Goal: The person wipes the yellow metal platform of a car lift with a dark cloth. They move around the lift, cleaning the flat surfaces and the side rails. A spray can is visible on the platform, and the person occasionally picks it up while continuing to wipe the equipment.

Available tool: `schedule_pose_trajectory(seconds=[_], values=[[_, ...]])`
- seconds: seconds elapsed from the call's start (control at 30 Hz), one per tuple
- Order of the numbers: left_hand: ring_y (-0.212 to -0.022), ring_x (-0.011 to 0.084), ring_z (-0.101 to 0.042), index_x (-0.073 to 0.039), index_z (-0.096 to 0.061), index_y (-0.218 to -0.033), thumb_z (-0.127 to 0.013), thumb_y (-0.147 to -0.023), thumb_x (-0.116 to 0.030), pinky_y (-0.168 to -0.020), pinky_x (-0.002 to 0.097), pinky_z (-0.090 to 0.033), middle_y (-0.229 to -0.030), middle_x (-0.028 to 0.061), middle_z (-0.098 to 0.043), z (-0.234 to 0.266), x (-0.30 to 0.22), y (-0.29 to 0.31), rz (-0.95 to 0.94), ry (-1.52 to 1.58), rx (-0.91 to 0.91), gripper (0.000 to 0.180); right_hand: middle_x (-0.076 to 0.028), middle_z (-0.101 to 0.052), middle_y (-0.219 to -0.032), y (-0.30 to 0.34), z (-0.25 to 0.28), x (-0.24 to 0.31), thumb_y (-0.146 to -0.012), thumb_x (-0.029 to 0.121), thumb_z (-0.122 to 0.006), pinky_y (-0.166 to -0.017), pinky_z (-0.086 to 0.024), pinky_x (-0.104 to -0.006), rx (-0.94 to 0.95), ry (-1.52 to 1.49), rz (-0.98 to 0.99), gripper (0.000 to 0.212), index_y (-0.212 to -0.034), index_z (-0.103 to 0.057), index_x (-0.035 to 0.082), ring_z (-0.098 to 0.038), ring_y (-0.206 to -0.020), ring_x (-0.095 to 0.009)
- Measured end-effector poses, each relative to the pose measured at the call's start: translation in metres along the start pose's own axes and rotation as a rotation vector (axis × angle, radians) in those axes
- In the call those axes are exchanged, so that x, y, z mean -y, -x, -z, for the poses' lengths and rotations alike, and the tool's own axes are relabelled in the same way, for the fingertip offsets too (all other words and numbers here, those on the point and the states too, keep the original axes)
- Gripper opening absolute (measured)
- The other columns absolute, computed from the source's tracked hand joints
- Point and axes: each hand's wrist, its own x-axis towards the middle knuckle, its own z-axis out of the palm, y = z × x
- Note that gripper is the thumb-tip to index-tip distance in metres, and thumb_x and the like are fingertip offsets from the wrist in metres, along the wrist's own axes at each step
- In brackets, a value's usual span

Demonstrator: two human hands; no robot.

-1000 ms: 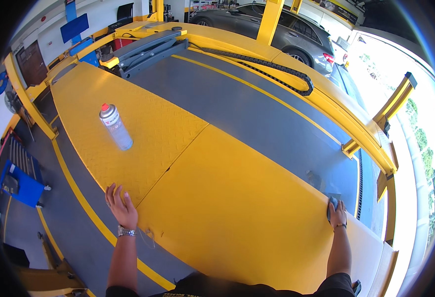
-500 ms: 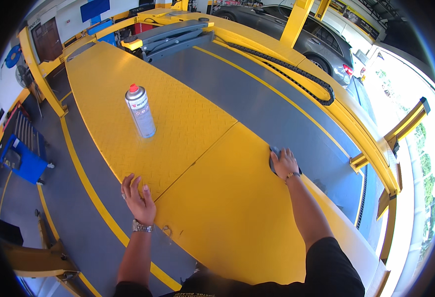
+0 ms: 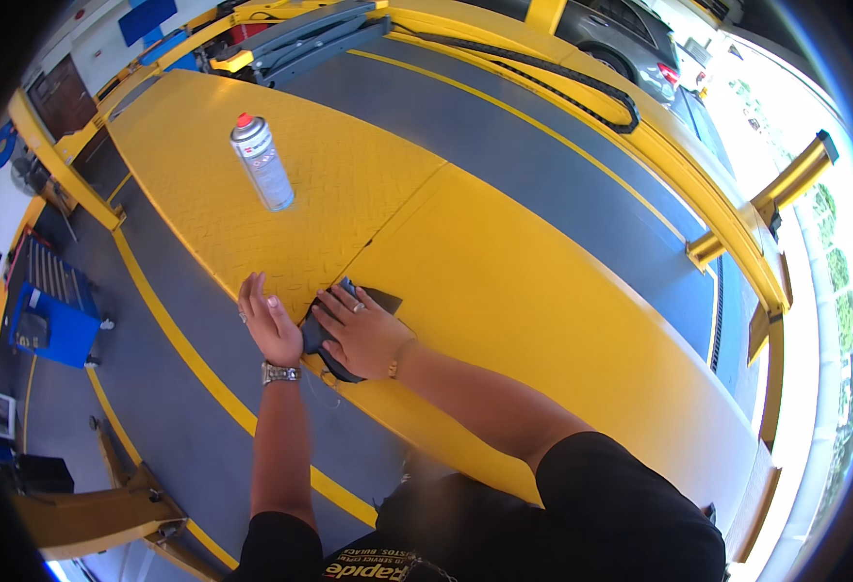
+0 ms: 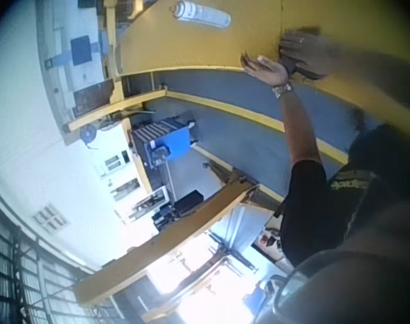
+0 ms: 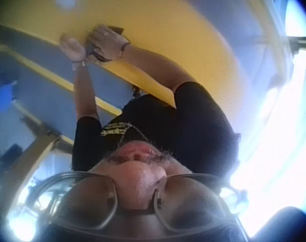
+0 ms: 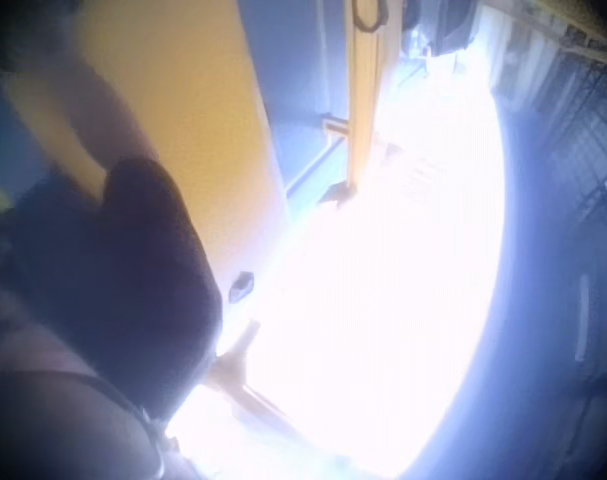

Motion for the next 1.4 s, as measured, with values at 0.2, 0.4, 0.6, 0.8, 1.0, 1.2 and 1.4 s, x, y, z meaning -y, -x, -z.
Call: schedule_pose_trajectory(seconds=[0.2,0.4,0.6,0.8,1.0,1.2,1.4], values=[[-0.125,0.0410,-0.055,0.004,-0.065,-0.124,-0.039,-0.109,-0.044,-0.107,0.0517,-0.042,-0.130,0.0251,-0.063,0.000,0.044,-0.005,0.020,-0.076,-0.032,0.057,-0.015,-0.023,-0.168,0.233,0.033,-0.050,-0.104,0.051,-0.043,-0.128,-0.014,-0.0460,0.022,0.026,-0.497,0.072,-0.160,-0.032,0.007,-0.016,-0.158,-0.032],[-0.122,0.0413,-0.059,0.004,-0.068,-0.122,-0.037,-0.111,-0.041,-0.105,0.0502,-0.045,-0.129,0.0238,-0.066,-0.015,0.065,-0.017,-0.034,-0.054,0.031,0.056,-0.015,-0.021,-0.169,0.542,0.055,-0.069,-0.102,0.057,-0.043,-0.129,-0.013,-0.0454,-0.172,0.131,-1.484,0.077,-0.161,-0.030,0.010,-0.013,-0.158,-0.031],[-0.124,0.0392,-0.058,0.002,-0.066,-0.128,-0.042,-0.109,-0.043,-0.108,0.0486,-0.045,-0.134,0.0230,-0.063,-0.001,0.084,-0.032,0.072,0.088,0.153,0.054,-0.018,-0.023,-0.168,0.703,0.042,-0.001,-0.103,0.056,-0.040,-0.127,-0.017,-0.0486,-0.323,0.145,-1.989,0.077,-0.160,-0.031,0.005,-0.018,-0.157,-0.035],[-0.127,0.0278,-0.057,0.000,-0.056,-0.138,-0.049,-0.109,-0.025,-0.110,0.0392,-0.046,-0.143,0.0163,-0.055,0.023,-0.178,0.068,0.181,0.496,0.369,0.040,-0.025,-0.023,-0.167,0.669,0.040,-0.006,-0.102,0.055,-0.041,-0.126,-0.016,-0.0533,-0.289,0.144,-1.945,0.079,-0.158,-0.032,0.000,-0.018,-0.156,-0.041],[-0.126,0.0401,-0.057,0.000,-0.063,-0.123,-0.061,-0.099,-0.013,-0.107,0.0454,-0.046,-0.136,0.0228,-0.059,-0.006,-0.502,0.252,-0.788,0.742,1.022,0.028,-0.024,-0.024,-0.167,0.664,0.072,-0.131,-0.101,0.057,-0.041,-0.125,-0.009,-0.0579,-0.390,0.081,-1.631,0.077,-0.156,-0.037,0.003,-0.015,-0.156,-0.040],[-0.135,0.0423,-0.050,-0.001,-0.059,-0.133,-0.056,-0.103,-0.030,-0.111,0.0494,-0.042,-0.146,0.0235,-0.053,-0.062,-0.589,0.328,-0.777,0.534,1.101,0.042,-0.029,-0.042,-0.150,0.666,0.064,0.001,-0.094,0.005,-0.058,-0.112,-0.043,-0.0541,-0.923,-0.374,-0.922,0.036,-0.130,-0.059,0.001,-0.045,-0.137,-0.050],[-0.144,0.0435,-0.040,0.001,-0.053,-0.140,-0.054,-0.102,-0.025,-0.118,0.0509,-0.034,-0.155,0.0237,-0.045,-0.033,-0.557,0.363,-1.014,0.222,1.104,0.046,-0.021,-0.045,-0.150,0.883,0.060,0.092,-0.088,0.012,-0.070,-0.114,-0.041,-0.0510,-0.960,0.107,-1.361,0.034,-0.121,-0.067,0.005,-0.048,-0.136,-0.044]])
